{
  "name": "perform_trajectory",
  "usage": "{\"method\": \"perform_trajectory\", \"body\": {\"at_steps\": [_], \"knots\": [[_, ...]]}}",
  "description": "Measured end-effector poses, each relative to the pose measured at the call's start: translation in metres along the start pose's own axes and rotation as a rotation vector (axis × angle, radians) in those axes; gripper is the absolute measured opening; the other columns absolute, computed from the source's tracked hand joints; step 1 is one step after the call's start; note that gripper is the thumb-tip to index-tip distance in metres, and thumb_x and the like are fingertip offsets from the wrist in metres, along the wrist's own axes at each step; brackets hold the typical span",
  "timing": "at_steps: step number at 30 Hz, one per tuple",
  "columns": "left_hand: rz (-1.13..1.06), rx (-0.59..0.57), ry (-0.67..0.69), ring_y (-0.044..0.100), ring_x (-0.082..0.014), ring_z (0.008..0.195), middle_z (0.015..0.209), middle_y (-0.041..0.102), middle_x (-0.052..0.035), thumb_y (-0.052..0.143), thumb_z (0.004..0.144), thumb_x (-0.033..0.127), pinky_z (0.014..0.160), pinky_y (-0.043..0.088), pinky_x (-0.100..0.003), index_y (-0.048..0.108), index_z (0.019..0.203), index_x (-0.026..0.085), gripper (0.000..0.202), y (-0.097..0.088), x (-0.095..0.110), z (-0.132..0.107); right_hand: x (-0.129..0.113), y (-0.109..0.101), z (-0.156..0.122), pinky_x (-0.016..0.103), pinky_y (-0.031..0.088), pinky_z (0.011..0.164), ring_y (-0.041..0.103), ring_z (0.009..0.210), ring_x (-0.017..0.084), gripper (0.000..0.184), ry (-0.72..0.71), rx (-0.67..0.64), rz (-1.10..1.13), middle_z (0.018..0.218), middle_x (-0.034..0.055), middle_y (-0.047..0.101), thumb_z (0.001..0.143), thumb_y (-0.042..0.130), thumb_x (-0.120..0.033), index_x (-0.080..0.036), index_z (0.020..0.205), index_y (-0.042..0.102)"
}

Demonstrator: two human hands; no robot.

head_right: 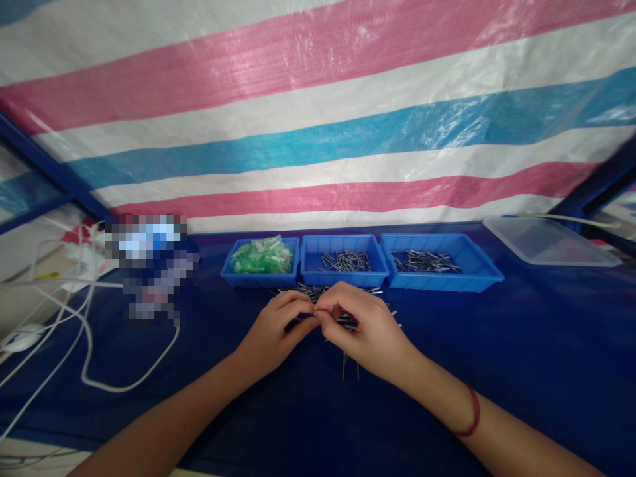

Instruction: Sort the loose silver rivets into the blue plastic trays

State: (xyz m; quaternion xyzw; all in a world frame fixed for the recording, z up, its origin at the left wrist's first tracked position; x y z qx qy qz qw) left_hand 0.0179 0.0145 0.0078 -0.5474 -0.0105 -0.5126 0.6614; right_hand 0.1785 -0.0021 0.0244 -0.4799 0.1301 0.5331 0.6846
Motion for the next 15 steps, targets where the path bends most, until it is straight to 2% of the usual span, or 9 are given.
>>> {"method": "perform_trajectory", "body": {"at_steps": [6,10,12,15], "knots": [[-0.063,0.089,-0.062,0.058,-0.0179,0.094,0.095,0.063,-0.0061,0.051,0.092,0.028,0.084,0.045,-0.03,0.061,0.091,0.018,0.014,-0.007,0.001,0.002,0.002,-0.006,0.004,0.03,0.046,0.066,0.056,0.074,0.016,0.009,-0.032,-0.029,-0.128,0.079,0.0038,0.061,0.085,0.05,-0.015,-0.02,0.082,0.057],[-0.025,0.077,-0.107,0.058,-0.0181,0.091,0.096,0.063,-0.0057,0.051,0.091,0.029,0.082,0.045,-0.031,0.056,0.109,0.019,0.021,-0.007,-0.001,0.001,0.01,-0.015,0.009,0.03,0.047,0.066,0.058,0.072,0.016,0.011,-0.023,-0.121,-0.188,0.078,0.0034,0.063,0.086,0.05,-0.019,-0.021,0.081,0.059],[0.026,0.032,-0.105,0.057,-0.0183,0.091,0.097,0.063,-0.0053,0.052,0.09,0.03,0.082,0.044,-0.032,0.051,0.118,0.019,0.03,-0.005,-0.002,-0.001,0.019,-0.029,0.011,0.029,0.046,0.064,0.059,0.071,0.016,0.012,0.022,-0.085,-0.246,0.078,0.003,0.065,0.087,0.05,-0.023,-0.021,0.081,0.06],[0.146,-0.069,-0.038,0.054,-0.0205,0.099,0.105,0.062,-0.0059,0.051,0.091,0.033,0.087,0.041,-0.035,0.056,0.117,0.021,0.029,0.0,0.002,-0.003,0.04,-0.065,0.012,0.029,0.043,0.058,0.058,0.064,0.017,0.012,0.143,0.077,-0.43,0.077,0.0033,0.066,0.086,0.053,-0.028,-0.021,0.081,0.062]]}}
Point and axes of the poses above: each hand's wrist, its own z-axis towards the middle knuckle, its own y-axis out of the palm, x = y × z, the point moved 3 cm from there along z, towards the middle knuckle
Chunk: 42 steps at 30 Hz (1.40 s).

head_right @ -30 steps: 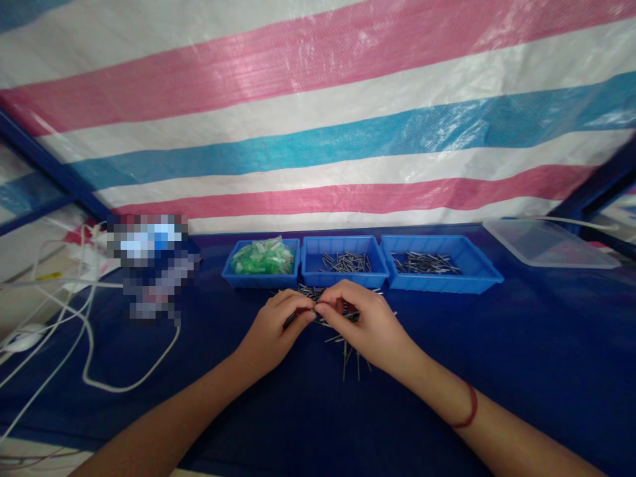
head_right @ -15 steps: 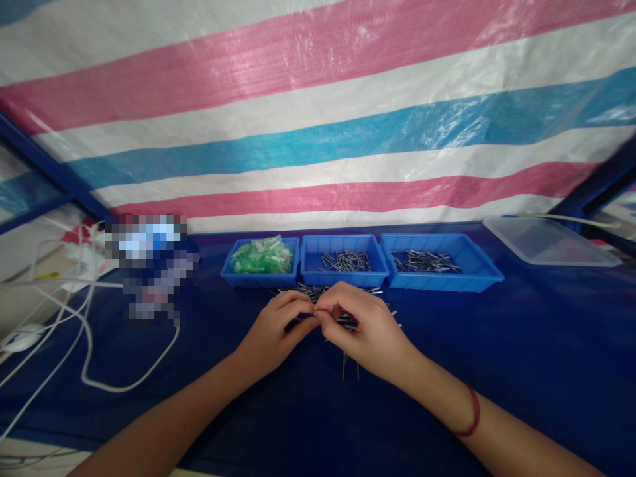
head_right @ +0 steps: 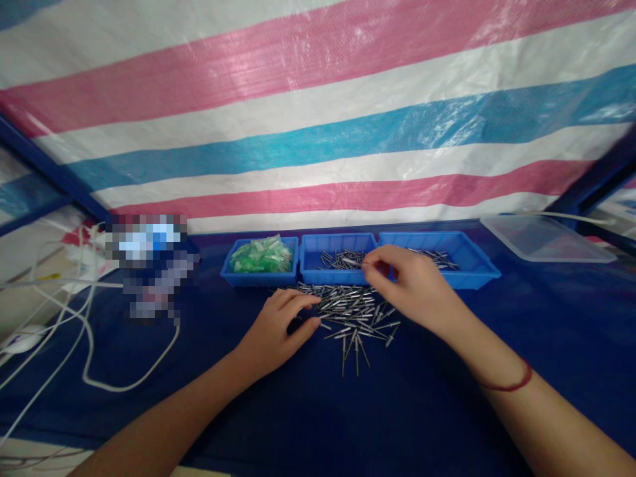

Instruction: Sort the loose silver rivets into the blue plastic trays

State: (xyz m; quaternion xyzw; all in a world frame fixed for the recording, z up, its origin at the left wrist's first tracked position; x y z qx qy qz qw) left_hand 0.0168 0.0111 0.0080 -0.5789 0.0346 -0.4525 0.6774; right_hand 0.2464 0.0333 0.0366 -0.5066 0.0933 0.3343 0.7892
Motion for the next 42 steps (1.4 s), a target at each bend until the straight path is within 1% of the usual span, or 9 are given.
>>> {"method": "perform_trajectory", "body": {"at_steps": [4,7,9,12,15,18,26,33,42], "knots": [[0.148,-0.091,0.158,0.047,-0.0255,0.109,0.117,0.058,-0.0068,0.053,0.087,0.048,0.089,0.035,-0.04,0.059,0.119,0.027,0.038,0.009,0.012,-0.002,0.052,-0.026,0.0,0.031,0.036,0.052,0.055,0.055,0.018,0.014,0.106,0.137,-0.352,0.067,0.0066,0.063,0.083,0.057,-0.03,-0.02,0.074,0.062],[0.206,-0.119,0.254,0.043,-0.0281,0.113,0.125,0.054,-0.0078,0.05,0.085,0.057,0.089,0.033,-0.042,0.057,0.122,0.03,0.047,0.017,0.02,-0.002,0.078,-0.03,-0.003,0.032,0.031,0.05,0.051,0.051,0.02,0.016,0.076,0.165,-0.521,0.06,0.0057,0.059,0.082,0.056,-0.03,-0.023,0.069,0.06],[0.242,-0.125,0.28,0.042,-0.0288,0.113,0.126,0.053,-0.0078,0.049,0.085,0.058,0.087,0.033,-0.041,0.059,0.12,0.031,0.045,0.021,0.022,0.0,0.084,-0.026,-0.003,0.034,0.034,0.053,0.053,0.056,0.022,0.014,0.059,0.164,-0.537,0.063,0.0058,0.06,0.081,0.056,-0.03,-0.023,0.07,0.06],[0.284,-0.13,0.317,0.044,-0.027,0.109,0.121,0.055,-0.0068,0.046,0.088,0.055,0.083,0.033,-0.039,0.061,0.116,0.03,0.04,0.022,0.023,0.002,0.071,-0.021,0.001,0.039,0.04,0.063,0.057,0.07,0.027,0.011,0.016,0.178,-0.526,0.075,0.009,0.063,0.082,0.056,-0.03,-0.022,0.078,0.062],[0.311,-0.124,0.353,0.047,-0.0237,0.103,0.111,0.059,-0.0054,0.046,0.09,0.051,0.079,0.033,-0.037,0.063,0.109,0.028,0.034,0.02,0.022,0.004,0.045,-0.017,0.004,0.042,0.041,0.073,0.058,0.079,0.028,0.015,-0.041,0.183,-0.479,0.083,0.0129,0.065,0.084,0.055,-0.03,-0.018,0.084,0.064],[0.313,-0.105,0.342,0.048,-0.0212,0.099,0.107,0.059,-0.0046,0.05,0.09,0.045,0.079,0.033,-0.035,0.065,0.102,0.025,0.028,0.019,0.021,0.004,0.016,-0.012,0.003,0.043,0.042,0.079,0.058,0.083,0.027,0.015,-0.084,0.177,-0.377,0.086,0.0113,0.066,0.085,0.055,-0.029,-0.017,0.085,0.065],[0.333,-0.13,0.305,0.048,-0.02,0.095,0.108,0.058,-0.0033,0.048,0.092,0.042,0.076,0.033,-0.034,0.064,0.098,0.025,0.024,0.016,0.016,0.002,-0.038,0.021,-0.011,0.042,0.045,0.081,0.057,0.091,0.025,0.013,-0.276,-0.022,-0.152,0.097,0.0091,0.064,0.086,0.054,-0.025,-0.02,0.092,0.064],[0.441,-0.144,0.319,0.049,-0.0185,0.087,0.095,0.058,-0.0039,0.049,0.092,0.031,0.069,0.034,-0.032,0.064,0.1,0.027,0.017,0.012,0.012,0.001,-0.054,0.038,-0.017,0.041,0.048,0.08,0.059,0.09,0.023,0.013,-0.352,-0.168,0.003,0.095,0.0086,0.065,0.086,0.054,-0.021,-0.02,0.094,0.064],[0.421,-0.103,0.299,0.051,-0.0193,0.09,0.096,0.059,-0.0027,0.056,0.089,0.038,0.071,0.037,-0.031,0.064,0.092,0.026,0.015,0.019,0.009,0.002,-0.053,0.037,-0.017,0.041,0.048,0.081,0.059,0.09,0.022,0.011,-0.319,-0.149,0.031,0.095,0.0082,0.065,0.087,0.053,-0.02,-0.021,0.093,0.063]]}}
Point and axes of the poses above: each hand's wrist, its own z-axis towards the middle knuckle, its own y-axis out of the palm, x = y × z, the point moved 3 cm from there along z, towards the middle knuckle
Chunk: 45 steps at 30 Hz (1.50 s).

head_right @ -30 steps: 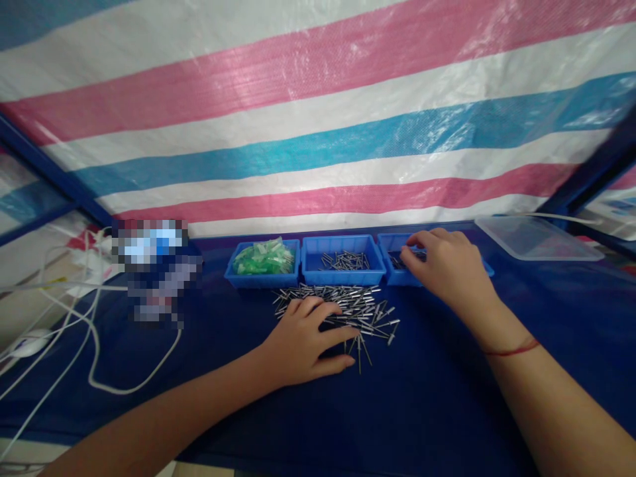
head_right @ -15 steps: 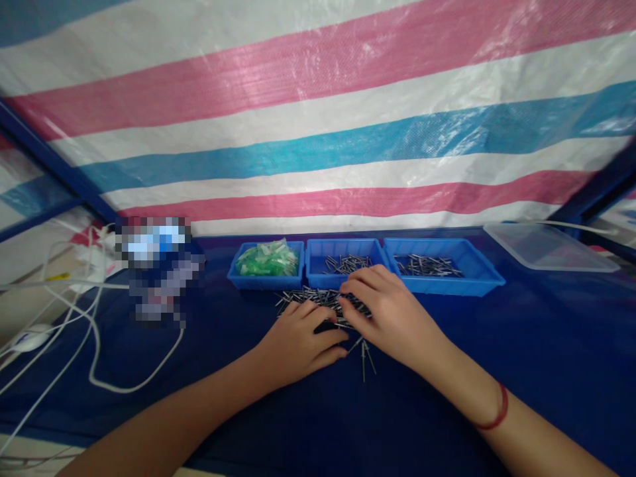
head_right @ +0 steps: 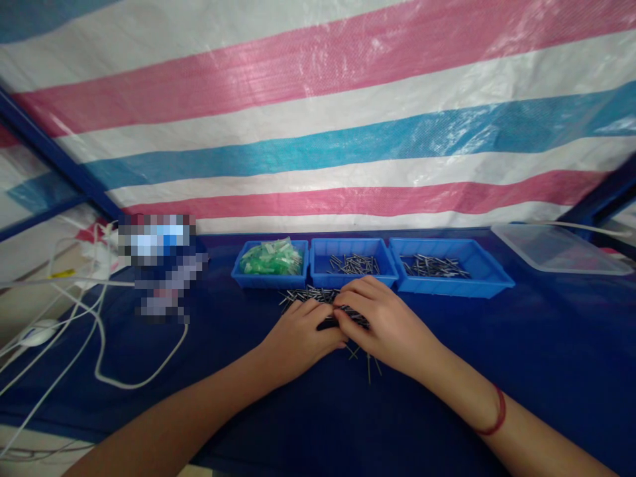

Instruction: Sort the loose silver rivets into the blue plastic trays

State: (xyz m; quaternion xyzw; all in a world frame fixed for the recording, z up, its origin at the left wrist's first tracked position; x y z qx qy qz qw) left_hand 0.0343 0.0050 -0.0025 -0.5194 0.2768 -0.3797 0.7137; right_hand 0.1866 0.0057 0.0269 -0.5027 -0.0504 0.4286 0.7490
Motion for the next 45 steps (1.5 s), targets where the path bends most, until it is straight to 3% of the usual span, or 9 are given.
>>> {"method": "perform_trajectory", "body": {"at_steps": [4,9,13,20,25,31,36,40,45], "knots": [[-0.119,0.06,-0.091,0.054,-0.0192,0.091,0.1,0.062,-0.0034,0.051,0.092,0.035,0.075,0.04,-0.032,0.06,0.098,0.02,0.018,-0.007,-0.005,0.002,0.003,-0.003,-0.001,0.037,0.049,0.08,0.06,0.089,0.02,0.011,0.104,0.036,0.156,0.094,0.0062,0.066,0.088,0.054,-0.027,-0.022,0.094,0.062],[-0.505,0.2,-0.281,0.059,-0.0162,0.088,0.096,0.066,-0.0032,0.045,0.095,0.028,0.079,0.044,-0.029,0.058,0.096,0.018,0.017,-0.014,-0.014,0.003,0.006,0.001,-0.003,0.029,0.051,0.066,0.062,0.075,0.017,0.021,0.271,0.048,0.324,0.086,0.0039,0.067,0.086,0.058,-0.038,-0.022,0.097,0.063],[-0.72,0.26,-0.38,0.062,-0.0151,0.085,0.093,0.067,-0.0026,0.048,0.093,0.027,0.077,0.046,-0.026,0.059,0.094,0.018,0.014,-0.014,-0.015,0.001,0.005,0.009,-0.003,0.028,0.052,0.065,0.064,0.079,0.018,0.022,0.36,0.063,0.481,0.088,0.0043,0.069,0.086,0.057,-0.04,-0.021,0.093,0.066],[-0.76,0.249,-0.388,0.062,-0.0164,0.092,0.099,0.069,-0.0035,0.051,0.092,0.028,0.083,0.044,-0.026,0.063,0.098,0.018,0.017,-0.013,-0.014,0.0,0.007,0.01,-0.006,0.029,0.051,0.066,0.063,0.08,0.019,0.018,0.461,0.143,0.583,0.086,0.0036,0.068,0.083,0.062,-0.039,-0.022,0.088,0.067],[-0.762,0.229,-0.41,0.062,-0.0156,0.083,0.089,0.069,-0.0036,0.051,0.092,0.029,0.077,0.044,-0.025,0.064,0.091,0.016,0.019,-0.01,-0.013,0.001,0.007,0.012,-0.006,0.029,0.049,0.062,0.062,0.075,0.018,0.016,0.477,0.196,0.607,0.08,0.0026,0.066,0.081,0.064,-0.038,-0.023,0.081,0.066],[-0.773,0.244,-0.388,0.06,-0.0153,0.081,0.085,0.067,-0.0027,0.055,0.09,0.032,0.073,0.043,-0.024,0.065,0.09,0.017,0.018,-0.011,-0.011,0.003,0.003,0.011,-0.007,0.03,0.048,0.066,0.061,0.076,0.018,0.013,0.401,0.187,0.568,0.08,0.0029,0.065,0.082,0.063,-0.036,-0.023,0.082,0.066],[-0.803,0.262,-0.464,0.059,-0.0136,0.075,0.086,0.067,-0.0019,0.054,0.09,0.031,0.069,0.043,-0.023,0.065,0.091,0.017,0.018,-0.013,-0.017,0.002,0.005,0.006,-0.005,0.03,0.048,0.063,0.061,0.076,0.018,0.014,0.361,0.197,0.494,0.082,0.0038,0.065,0.085,0.06,-0.035,-0.023,0.087,0.065],[-0.769,0.265,-0.483,0.059,-0.0132,0.076,0.088,0.066,-0.0022,0.05,0.092,0.031,0.07,0.044,-0.024,0.064,0.095,0.017,0.02,-0.014,-0.021,0.002,0.004,-0.003,-0.001,0.029,0.047,0.059,0.059,0.07,0.016,0.013,0.246,0.147,0.327,0.08,0.0035,0.064,0.087,0.055,-0.031,-0.022,0.086,0.064],[-0.485,0.131,-0.317,0.055,-0.02,0.097,0.106,0.063,-0.0052,0.052,0.09,0.039,0.086,0.041,-0.033,0.059,0.113,0.019,0.031,-0.02,-0.018,0.0,0.023,-0.036,-0.001,0.032,0.047,0.069,0.06,0.077,0.018,0.012,0.168,0.216,-0.038,0.084,0.0059,0.064,0.088,0.052,-0.028,-0.02,0.086,0.061]]}}
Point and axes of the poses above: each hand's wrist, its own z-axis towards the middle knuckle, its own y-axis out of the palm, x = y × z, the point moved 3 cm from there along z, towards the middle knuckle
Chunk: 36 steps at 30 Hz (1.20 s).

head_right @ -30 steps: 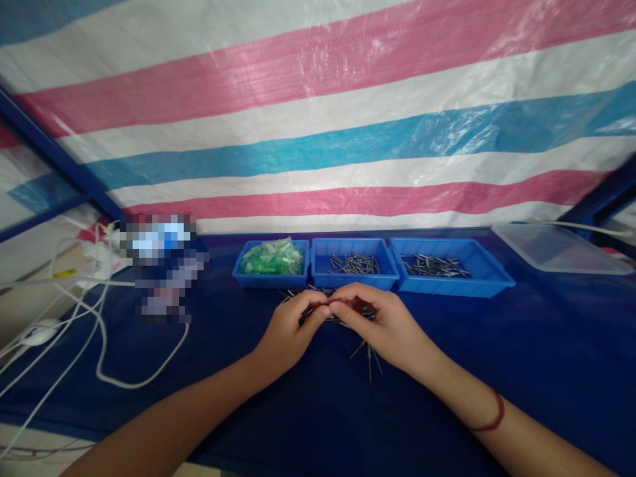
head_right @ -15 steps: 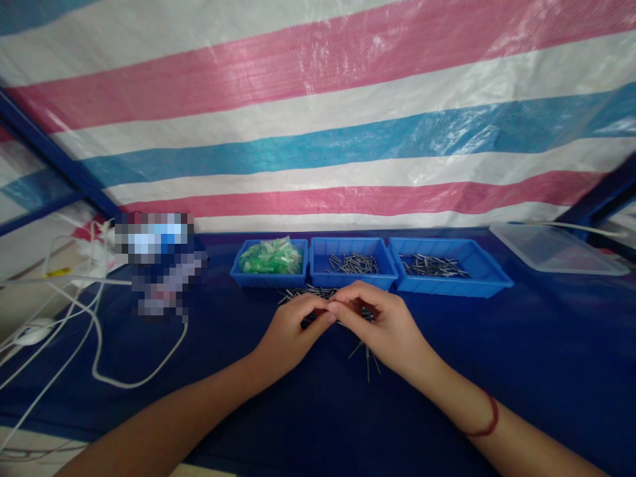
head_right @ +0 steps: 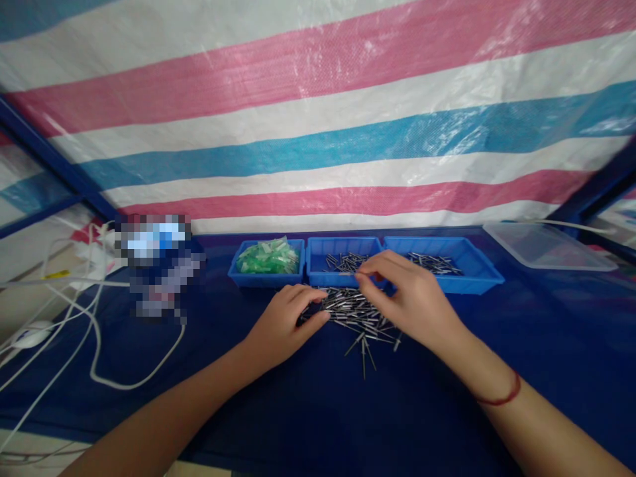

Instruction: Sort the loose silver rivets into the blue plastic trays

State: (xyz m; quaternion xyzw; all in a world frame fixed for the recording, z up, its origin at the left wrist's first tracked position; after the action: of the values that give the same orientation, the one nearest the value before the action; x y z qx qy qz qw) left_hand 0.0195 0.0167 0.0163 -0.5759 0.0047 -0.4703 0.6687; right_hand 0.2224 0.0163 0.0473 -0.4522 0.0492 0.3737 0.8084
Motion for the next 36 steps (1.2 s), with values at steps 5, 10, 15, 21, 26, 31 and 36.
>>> {"method": "perform_trajectory", "body": {"at_steps": [5,10,15,21,26,31,36], "knots": [[0.264,-0.166,0.098,0.049,-0.0242,0.104,0.119,0.058,-0.0042,0.053,0.088,0.049,0.082,0.037,-0.037,0.06,0.115,0.026,0.036,0.005,-0.001,-0.005,0.063,-0.027,-0.003,0.036,0.045,0.062,0.06,0.069,0.022,0.019,0.176,0.104,-0.441,0.08,0.0087,0.064,0.087,0.049,-0.034,-0.021,0.08,0.059],[0.339,-0.21,0.115,0.049,-0.0209,0.101,0.111,0.06,-0.0008,0.049,0.093,0.036,0.079,0.034,-0.035,0.063,0.106,0.027,0.021,0.009,-0.003,-0.005,0.105,-0.026,-0.014,0.04,0.042,0.054,0.06,0.066,0.031,0.025,0.219,-0.025,-0.673,0.072,0.0091,0.064,0.087,0.046,-0.044,-0.024,0.079,0.059],[0.357,-0.204,0.109,0.05,-0.0184,0.096,0.102,0.062,0.0,0.047,0.094,0.033,0.077,0.032,-0.034,0.065,0.101,0.026,0.02,0.009,-0.003,-0.003,0.077,-0.022,-0.006,0.044,0.044,0.065,0.061,0.083,0.034,0.025,0.182,0.046,-0.63,0.088,0.0131,0.066,0.088,0.046,-0.041,-0.022,0.092,0.062],[0.351,-0.2,0.097,0.051,-0.0171,0.091,0.095,0.063,0.0009,0.051,0.093,0.035,0.074,0.03,-0.034,0.067,0.094,0.026,0.018,0.009,-0.002,-0.002,0.007,0.008,-0.005,0.042,0.043,0.077,0.059,0.086,0.026,0.02,-0.087,-0.068,-0.362,0.094,0.0092,0.067,0.088,0.052,-0.035,-0.02,0.093,0.064],[0.42,-0.156,0.116,0.051,-0.0188,0.093,0.1,0.062,-0.0026,0.049,0.094,0.03,0.074,0.031,-0.034,0.063,0.092,0.02,0.017,0.011,0.0,-0.003,-0.027,0.037,-0.015,0.038,0.042,0.078,0.057,0.086,0.022,0.013,-0.212,-0.261,-0.151,0.089,0.007,0.066,0.087,0.054,-0.029,-0.021,0.088,0.065],[0.349,-0.092,0.093,0.054,-0.0181,0.093,0.098,0.065,-0.0021,0.044,0.095,0.025,0.08,0.03,-0.036,0.06,0.093,0.019,0.017,0.006,-0.003,-0.001,-0.029,0.045,-0.016,0.035,0.043,0.073,0.058,0.08,0.02,0.012,-0.163,-0.29,-0.067,0.082,0.006,0.066,0.087,0.054,-0.027,-0.02,0.088,0.064],[0.097,-0.011,0.054,0.059,-0.0162,0.089,0.095,0.068,-0.0015,0.045,0.095,0.025,0.084,0.035,-0.033,0.062,0.092,0.02,0.019,-0.003,-0.002,0.003,-0.026,0.044,-0.015,0.035,0.044,0.072,0.059,0.079,0.02,0.016,-0.126,-0.287,-0.021,0.083,0.0066,0.065,0.091,0.049,-0.024,-0.02,0.086,0.063]]}}
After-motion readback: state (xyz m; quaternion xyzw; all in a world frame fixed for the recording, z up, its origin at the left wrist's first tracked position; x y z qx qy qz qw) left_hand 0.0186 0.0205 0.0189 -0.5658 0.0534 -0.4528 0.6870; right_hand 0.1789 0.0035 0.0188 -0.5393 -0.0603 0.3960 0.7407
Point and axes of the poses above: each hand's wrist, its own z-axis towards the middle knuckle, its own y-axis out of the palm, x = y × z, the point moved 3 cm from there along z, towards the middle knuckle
